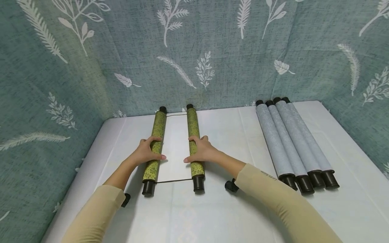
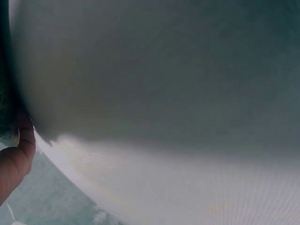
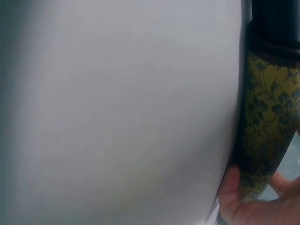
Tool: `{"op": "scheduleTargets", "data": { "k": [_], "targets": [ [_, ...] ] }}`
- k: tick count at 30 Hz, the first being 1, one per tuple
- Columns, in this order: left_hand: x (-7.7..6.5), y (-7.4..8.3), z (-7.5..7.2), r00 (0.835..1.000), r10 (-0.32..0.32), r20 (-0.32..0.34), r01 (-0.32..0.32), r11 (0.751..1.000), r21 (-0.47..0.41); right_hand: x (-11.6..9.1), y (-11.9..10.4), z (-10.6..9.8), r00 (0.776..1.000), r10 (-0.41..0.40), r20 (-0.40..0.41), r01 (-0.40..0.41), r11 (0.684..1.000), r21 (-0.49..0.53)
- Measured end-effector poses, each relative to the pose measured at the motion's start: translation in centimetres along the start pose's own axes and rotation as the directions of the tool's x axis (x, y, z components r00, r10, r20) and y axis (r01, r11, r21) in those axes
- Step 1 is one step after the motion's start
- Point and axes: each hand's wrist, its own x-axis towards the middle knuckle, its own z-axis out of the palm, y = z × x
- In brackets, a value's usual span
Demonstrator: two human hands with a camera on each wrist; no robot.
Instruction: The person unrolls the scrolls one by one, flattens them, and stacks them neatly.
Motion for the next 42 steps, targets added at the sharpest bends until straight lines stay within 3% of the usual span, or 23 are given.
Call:
{"op": "scheduleTargets", "data": {
  "k": [9,25,32,42],
  "targets": [
    [-0.2,0.1,0.2,0.996,-0.003,-0.089,0.007,0.999,0.041,0.0,-0.1,0.2,0.999,0.005,-0.037,-0.007,1.0,-0.029],
    [-0.6,-0.3,-0.7,1.0,-0.022,0.011,0.023,1.0,-0.02,-0.5,0.6,-1.3,0.994,0.059,0.09,-0.061,0.998,0.012],
    [-0.8,-0.5,-0.7,0.999,-0.029,0.026,0.03,0.999,-0.018,-0.6,0.9,-1.3,0.996,0.062,0.057,-0.06,0.997,-0.046],
    [-1.0,-0.7,-0.4,0.999,-0.027,-0.022,0.027,1.0,0.007,-0.8,1.4,-1.0,1.0,-0.005,0.0,0.005,0.993,-0.116]
  ]
}}
